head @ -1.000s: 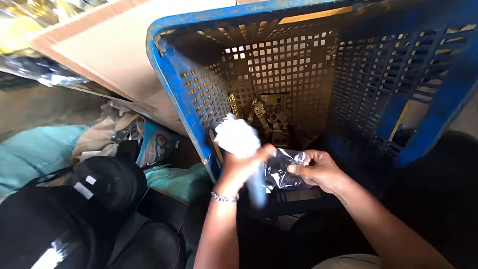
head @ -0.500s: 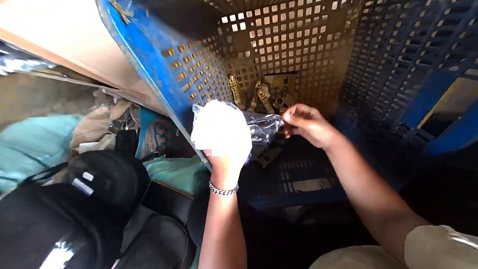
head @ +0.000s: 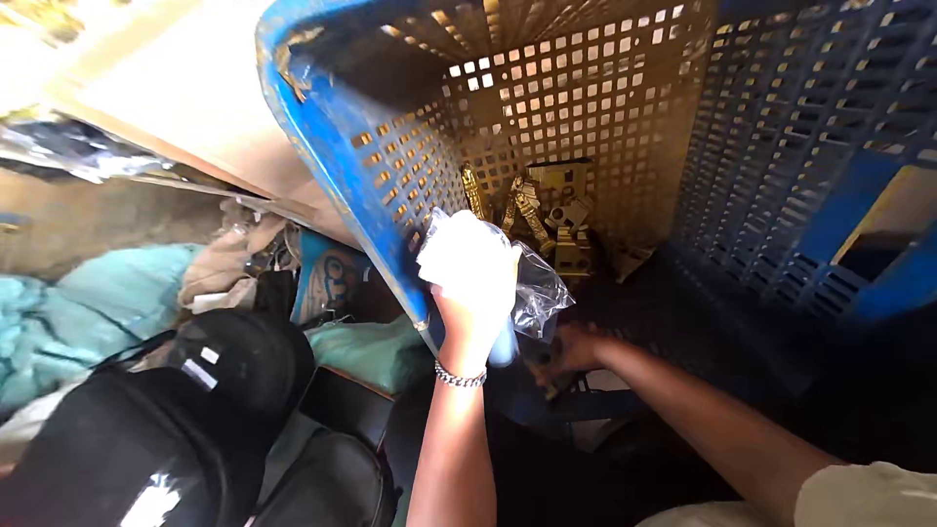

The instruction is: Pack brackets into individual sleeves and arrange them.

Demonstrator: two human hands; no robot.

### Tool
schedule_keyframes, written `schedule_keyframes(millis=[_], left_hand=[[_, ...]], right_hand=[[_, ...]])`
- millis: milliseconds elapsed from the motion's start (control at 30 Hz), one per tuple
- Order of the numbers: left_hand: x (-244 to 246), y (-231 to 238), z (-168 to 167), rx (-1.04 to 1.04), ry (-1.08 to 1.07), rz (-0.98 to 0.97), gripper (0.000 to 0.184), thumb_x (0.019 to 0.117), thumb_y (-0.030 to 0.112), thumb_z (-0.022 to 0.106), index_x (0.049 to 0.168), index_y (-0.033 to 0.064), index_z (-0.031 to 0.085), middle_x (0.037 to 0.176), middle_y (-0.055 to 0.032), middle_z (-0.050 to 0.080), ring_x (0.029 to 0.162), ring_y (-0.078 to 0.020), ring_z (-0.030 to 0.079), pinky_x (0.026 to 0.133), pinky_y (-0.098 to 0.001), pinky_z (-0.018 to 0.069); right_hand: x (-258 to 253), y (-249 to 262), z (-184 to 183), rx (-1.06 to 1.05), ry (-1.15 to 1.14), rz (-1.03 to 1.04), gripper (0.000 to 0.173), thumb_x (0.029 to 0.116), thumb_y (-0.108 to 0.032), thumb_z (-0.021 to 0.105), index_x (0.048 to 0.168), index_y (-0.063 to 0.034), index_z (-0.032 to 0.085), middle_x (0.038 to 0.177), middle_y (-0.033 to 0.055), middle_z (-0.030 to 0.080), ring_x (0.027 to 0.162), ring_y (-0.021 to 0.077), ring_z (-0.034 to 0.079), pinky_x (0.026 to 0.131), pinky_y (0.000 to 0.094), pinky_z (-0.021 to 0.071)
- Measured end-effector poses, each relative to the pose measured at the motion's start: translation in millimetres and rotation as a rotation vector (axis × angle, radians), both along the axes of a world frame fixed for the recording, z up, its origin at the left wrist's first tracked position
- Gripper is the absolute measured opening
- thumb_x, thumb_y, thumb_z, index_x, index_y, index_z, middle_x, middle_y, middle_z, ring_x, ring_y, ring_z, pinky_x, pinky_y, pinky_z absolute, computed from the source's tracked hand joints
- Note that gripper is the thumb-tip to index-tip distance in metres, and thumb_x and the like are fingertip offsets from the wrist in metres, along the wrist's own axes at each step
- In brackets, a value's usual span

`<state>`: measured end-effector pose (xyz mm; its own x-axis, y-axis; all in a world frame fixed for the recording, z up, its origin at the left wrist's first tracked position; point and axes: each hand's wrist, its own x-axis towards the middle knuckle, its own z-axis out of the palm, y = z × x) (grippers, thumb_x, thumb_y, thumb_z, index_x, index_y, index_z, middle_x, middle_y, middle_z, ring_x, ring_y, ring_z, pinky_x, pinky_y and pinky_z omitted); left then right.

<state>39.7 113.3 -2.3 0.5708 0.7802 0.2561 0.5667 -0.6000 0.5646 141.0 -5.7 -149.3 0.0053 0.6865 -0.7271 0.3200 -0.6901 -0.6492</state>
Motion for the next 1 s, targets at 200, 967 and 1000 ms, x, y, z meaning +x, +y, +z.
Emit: schedule_keyframes(millis=[200,967,1000], left_hand=[[4.0,1.1,-32.5,0.047,-0.435,-0.131,0.031,0.0826,0.009,0.078,0.106,-0.0070,0.067,0.089,-0.0092,0.068,0.080,-0.0066,0.064,0.076,-0.0259,0.0547],[2.7,-22.8,-38.9,-0.173,-0.488,-0.252,0.036,0.0736,0.007,0.081,0.103,-0.0088,0.067,0.089,-0.0089,0.072,0.084,-0.0038,0.068,0.080,-0.0224,0.0568],[2.4,-24.1,-35.2,-0.265,-0.486,-0.248,0.039,0.0760,0.009,0.082,0.107,-0.0093,0.066,0.091,-0.0076,0.071,0.086,-0.0017,0.067,0.082,-0.0207,0.0560]], right_hand=[[-2.6,-77.3,16.4,0.086,0.053,0.001,0.077,0.0731,-0.036,0.093,0.130,0.0042,0.058,0.128,0.0282,0.057,0.118,0.0431,0.056,0.099,0.0609,0.0458],[36.0,-49.6,138.5,0.473,0.443,-0.657,0.055,0.0895,-0.003,0.061,0.139,-0.0102,0.038,0.103,0.0078,0.069,0.076,0.0211,0.074,0.058,0.0345,0.0636],[34.2,-45.5,133.7,0.522,0.359,-0.661,0.055,0.0915,-0.005,0.063,0.140,-0.0063,0.037,0.106,0.0086,0.067,0.080,0.0190,0.073,0.065,0.0333,0.0638]])
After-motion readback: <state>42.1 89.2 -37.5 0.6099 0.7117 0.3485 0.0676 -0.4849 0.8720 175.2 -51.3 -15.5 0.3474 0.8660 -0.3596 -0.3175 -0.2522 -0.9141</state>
